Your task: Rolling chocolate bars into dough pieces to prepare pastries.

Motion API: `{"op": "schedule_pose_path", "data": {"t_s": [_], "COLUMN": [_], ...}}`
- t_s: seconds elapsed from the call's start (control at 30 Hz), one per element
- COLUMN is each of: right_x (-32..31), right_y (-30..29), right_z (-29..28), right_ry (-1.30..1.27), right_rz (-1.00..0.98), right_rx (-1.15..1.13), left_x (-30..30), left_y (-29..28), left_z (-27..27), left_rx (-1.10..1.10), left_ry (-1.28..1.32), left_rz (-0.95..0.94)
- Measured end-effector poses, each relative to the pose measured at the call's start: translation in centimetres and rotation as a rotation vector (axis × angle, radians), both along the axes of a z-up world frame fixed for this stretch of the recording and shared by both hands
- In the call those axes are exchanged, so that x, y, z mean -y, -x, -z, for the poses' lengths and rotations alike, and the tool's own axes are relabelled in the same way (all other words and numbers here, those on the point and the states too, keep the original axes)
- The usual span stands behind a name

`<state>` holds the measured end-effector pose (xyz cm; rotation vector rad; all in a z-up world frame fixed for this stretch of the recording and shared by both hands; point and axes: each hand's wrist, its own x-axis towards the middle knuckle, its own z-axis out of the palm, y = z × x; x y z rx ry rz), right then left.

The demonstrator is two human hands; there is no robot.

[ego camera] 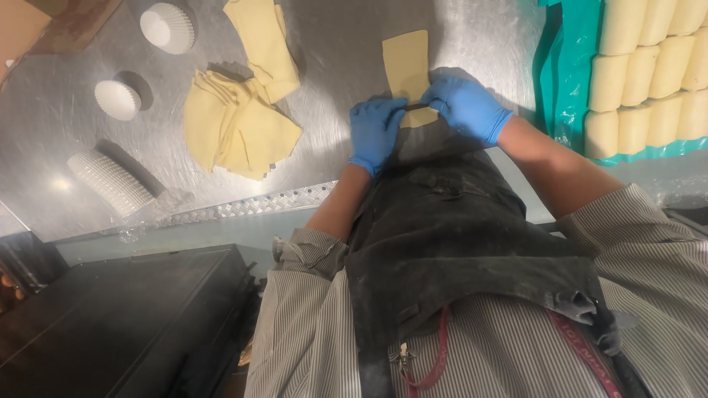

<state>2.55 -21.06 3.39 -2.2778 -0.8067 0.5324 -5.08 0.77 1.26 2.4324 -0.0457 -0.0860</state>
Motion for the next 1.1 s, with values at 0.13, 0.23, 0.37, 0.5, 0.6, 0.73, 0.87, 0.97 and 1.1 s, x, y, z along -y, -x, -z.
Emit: {"op": "schedule_pose_path", "data": {"t_s": [0.13, 0.23, 0.37, 0.5, 0.6, 0.73, 0.87, 0.97, 1.1], "right_x": [-0.4, -0.9, -0.6, 1.1, 1.0, 1.4, 0.7, 0.3, -1.7], "right_y": [-0.1, 0.1, 0.9, 1.6, 2.2, 1.1, 0.8, 1.0, 1.6], "right_z": [-0.4, -1.8, -2.1, 2.8, 1.7, 3.6, 4.2, 3.7, -2.7], "right_ry": [-0.093, -0.111, -0.164, -0.208, -0.152, -0.126, 0.094, 0.118, -0.083], "right_rz": [-0.006, -0.055, -0.065, -0.105, -0.103, -0.060, 0.043, 0.121, 0.369], "right_rx": [0.064, 0.246, 0.498, 0.239, 0.271, 0.238, 0.306, 0.265, 0.053], "left_x": [0.1, 0.3, 0.4, -0.4, -0.5, -0.6, -0.8, -0.8, -0.7], "left_y": [-0.3, -0.4, 1.0, 2.6, 2.8, 0.8, -2.0, -3.1, -2.5], "left_z": [-1.5, -0.3, -0.7, 4.0, 4.0, 3.3, 2.8, 1.3, -5.1], "left_rx": [-0.096, -0.113, -0.005, 0.095, 0.144, 0.034, -0.154, -0.226, -0.134], "left_ry": [-0.014, -0.035, 0.073, -0.277, -0.366, -0.362, -0.363, -0.355, 0.228], "left_rz": [-0.002, -0.010, -0.052, 0.182, 0.254, 0.166, 0.149, 0.144, -0.148]}}
